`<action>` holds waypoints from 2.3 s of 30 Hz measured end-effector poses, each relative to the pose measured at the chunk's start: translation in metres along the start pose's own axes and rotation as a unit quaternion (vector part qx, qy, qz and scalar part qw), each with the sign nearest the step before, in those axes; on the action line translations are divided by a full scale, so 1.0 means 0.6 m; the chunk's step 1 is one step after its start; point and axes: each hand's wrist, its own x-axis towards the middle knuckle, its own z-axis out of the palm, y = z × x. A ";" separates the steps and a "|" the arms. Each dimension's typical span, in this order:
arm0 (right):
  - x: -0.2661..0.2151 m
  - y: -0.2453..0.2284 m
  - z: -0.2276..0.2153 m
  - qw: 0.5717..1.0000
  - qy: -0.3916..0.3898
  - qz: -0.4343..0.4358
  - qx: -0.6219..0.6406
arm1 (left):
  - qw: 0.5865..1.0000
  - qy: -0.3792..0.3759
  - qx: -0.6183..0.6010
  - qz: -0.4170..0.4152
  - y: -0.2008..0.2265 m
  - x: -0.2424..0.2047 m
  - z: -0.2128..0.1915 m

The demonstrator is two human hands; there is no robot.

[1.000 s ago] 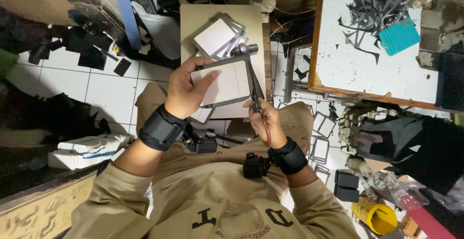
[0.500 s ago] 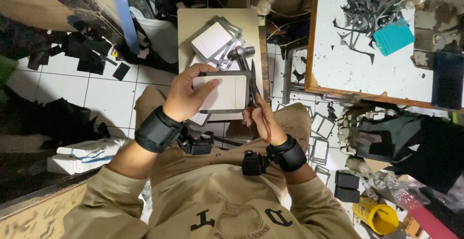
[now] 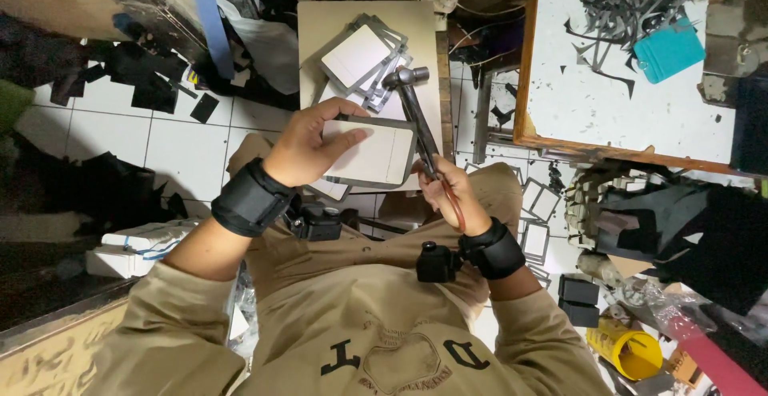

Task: The person trims excess material from rectangular pieces of leather lining using scissors.

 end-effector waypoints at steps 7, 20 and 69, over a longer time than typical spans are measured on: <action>-0.003 -0.032 -0.021 0.998 -0.060 -0.001 -0.034 | 0.996 -0.064 0.050 -0.036 0.000 0.011 -0.029; -0.012 -0.013 -0.032 0.995 -0.079 0.029 -0.059 | 0.987 -0.122 -0.068 -0.083 -0.052 -0.006 -0.048; -0.047 -0.034 -0.061 0.986 -0.059 0.097 0.121 | 0.899 0.061 0.404 -0.158 -0.321 0.231 -0.031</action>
